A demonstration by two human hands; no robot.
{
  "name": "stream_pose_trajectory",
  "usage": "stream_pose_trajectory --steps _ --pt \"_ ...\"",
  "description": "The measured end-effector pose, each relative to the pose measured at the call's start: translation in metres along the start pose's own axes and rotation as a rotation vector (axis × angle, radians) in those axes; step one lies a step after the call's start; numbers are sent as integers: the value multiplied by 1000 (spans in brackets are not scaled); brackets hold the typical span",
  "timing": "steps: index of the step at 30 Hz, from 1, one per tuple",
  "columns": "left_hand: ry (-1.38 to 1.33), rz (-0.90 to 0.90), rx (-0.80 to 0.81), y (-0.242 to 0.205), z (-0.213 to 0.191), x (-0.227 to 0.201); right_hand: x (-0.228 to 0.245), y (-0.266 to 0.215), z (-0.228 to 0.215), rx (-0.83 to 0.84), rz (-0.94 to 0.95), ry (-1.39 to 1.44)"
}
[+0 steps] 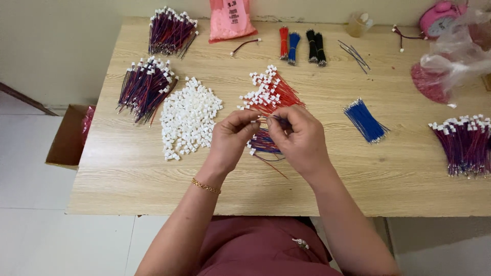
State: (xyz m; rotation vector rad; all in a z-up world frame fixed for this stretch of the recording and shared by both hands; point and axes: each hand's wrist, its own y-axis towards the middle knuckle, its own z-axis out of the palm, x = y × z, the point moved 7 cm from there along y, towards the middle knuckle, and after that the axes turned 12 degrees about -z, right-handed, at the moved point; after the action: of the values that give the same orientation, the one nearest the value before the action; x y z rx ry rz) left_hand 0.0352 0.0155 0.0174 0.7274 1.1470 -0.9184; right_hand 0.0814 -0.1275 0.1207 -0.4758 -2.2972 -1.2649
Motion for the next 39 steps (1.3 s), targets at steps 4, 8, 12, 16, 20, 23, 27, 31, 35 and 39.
stream_pose_trajectory --steps 4,8,12,16,20,23,27,31,35,39 --pt "-247 -147 62 -1 1 14 -17 -5 10 73 -52 -96" --pt "-434 -249 85 2 -3 28 -21 -7 14 88 52 6" --pt "-542 -303 111 1 -1 30 -28 -11 18 113 98 31" --pt "-587 -328 131 2 0 33 -30 -14 17 87 121 27" --pt "-590 -342 132 2 1 34 -29 -11 16 113 140 47" --pt "-589 -339 134 2 1 35 -29 -11 16 110 148 61" --pt "-604 -336 129 2 1 38 -30 -14 18 112 180 66" --pt "-590 -335 120 1 1 40 -32 -15 17 110 189 44" --pt "-567 -331 120 3 2 46 -40 -17 20 122 221 44" --pt "-435 -285 73 7 -3 52 -43 -21 24 130 232 -71"
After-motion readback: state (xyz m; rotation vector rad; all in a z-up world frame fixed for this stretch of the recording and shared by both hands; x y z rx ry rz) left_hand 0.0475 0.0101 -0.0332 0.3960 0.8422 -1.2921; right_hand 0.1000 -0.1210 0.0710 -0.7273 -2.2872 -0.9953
